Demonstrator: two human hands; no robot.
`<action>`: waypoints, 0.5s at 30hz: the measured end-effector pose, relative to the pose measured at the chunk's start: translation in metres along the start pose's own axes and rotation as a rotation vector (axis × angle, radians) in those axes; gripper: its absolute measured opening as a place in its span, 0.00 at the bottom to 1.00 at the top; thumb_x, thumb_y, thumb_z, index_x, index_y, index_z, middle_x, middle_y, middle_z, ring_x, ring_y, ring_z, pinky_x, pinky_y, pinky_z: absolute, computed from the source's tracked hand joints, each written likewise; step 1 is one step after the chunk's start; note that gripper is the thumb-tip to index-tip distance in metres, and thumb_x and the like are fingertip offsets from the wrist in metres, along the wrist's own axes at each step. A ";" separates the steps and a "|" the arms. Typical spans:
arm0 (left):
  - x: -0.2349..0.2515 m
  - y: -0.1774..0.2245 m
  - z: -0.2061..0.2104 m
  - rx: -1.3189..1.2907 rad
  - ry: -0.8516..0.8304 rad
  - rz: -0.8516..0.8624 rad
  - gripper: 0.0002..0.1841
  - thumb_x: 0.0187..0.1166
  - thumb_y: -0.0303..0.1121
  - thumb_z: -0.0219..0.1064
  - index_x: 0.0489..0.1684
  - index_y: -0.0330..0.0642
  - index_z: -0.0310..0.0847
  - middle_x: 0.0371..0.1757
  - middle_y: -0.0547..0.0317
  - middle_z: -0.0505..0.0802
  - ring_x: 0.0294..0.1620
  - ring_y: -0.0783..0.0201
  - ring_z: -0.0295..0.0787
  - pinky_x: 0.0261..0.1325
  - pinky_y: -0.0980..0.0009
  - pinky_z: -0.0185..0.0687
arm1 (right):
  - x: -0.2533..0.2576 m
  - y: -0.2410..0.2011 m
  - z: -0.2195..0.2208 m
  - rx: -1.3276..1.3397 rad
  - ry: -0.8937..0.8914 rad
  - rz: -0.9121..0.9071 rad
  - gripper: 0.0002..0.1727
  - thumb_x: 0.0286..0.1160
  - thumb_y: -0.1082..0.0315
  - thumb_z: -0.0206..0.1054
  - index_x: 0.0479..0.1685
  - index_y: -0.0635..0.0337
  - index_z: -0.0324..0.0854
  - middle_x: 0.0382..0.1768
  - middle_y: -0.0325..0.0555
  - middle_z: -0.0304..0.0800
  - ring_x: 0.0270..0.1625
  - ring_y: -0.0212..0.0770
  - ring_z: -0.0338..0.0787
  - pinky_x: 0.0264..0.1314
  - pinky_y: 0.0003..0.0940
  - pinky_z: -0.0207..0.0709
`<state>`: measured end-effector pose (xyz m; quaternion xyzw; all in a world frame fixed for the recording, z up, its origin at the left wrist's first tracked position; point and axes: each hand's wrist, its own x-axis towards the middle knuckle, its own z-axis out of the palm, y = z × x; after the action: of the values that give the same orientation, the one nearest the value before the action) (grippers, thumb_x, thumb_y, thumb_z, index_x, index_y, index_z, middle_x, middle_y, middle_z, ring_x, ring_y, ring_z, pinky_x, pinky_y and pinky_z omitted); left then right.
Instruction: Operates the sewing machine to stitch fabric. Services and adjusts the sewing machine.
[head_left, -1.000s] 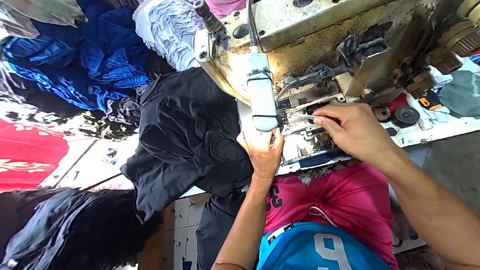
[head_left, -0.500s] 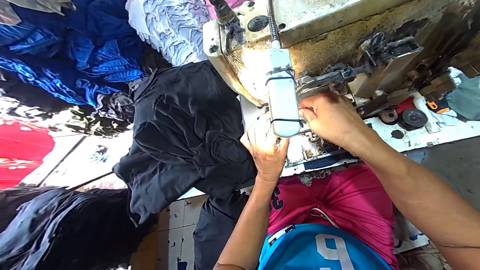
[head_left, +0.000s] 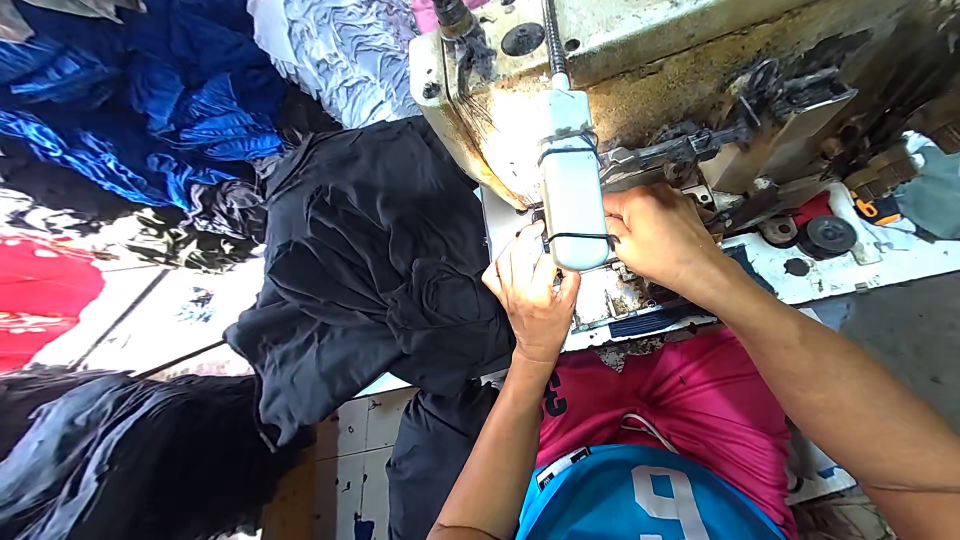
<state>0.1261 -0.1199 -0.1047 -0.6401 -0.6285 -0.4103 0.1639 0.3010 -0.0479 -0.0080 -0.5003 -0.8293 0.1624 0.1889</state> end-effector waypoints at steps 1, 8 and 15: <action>0.000 0.000 0.000 0.000 0.003 0.003 0.09 0.70 0.39 0.75 0.22 0.50 0.88 0.73 0.61 0.88 0.77 0.56 0.78 0.75 0.46 0.63 | 0.000 0.001 0.001 0.015 0.003 0.003 0.11 0.81 0.62 0.63 0.30 0.51 0.85 0.27 0.46 0.88 0.40 0.51 0.90 0.40 0.56 0.79; -0.002 -0.002 -0.007 -0.065 -0.048 0.011 0.09 0.73 0.43 0.76 0.28 0.50 0.92 0.76 0.58 0.87 0.80 0.55 0.75 0.79 0.46 0.62 | -0.022 0.006 0.002 0.188 0.164 0.054 0.09 0.83 0.63 0.66 0.41 0.48 0.93 0.30 0.42 0.91 0.36 0.46 0.90 0.36 0.55 0.79; 0.021 -0.013 -0.039 -0.325 -0.006 -0.056 0.08 0.76 0.34 0.76 0.46 0.41 0.93 0.69 0.52 0.89 0.68 0.59 0.87 0.69 0.59 0.87 | -0.015 0.010 -0.005 0.214 0.180 0.103 0.12 0.84 0.59 0.62 0.43 0.46 0.93 0.34 0.39 0.93 0.41 0.43 0.91 0.43 0.55 0.81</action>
<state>0.0982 -0.1323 -0.0695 -0.6417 -0.5718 -0.5092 0.0447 0.3172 -0.0562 -0.0102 -0.5319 -0.7600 0.2137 0.3062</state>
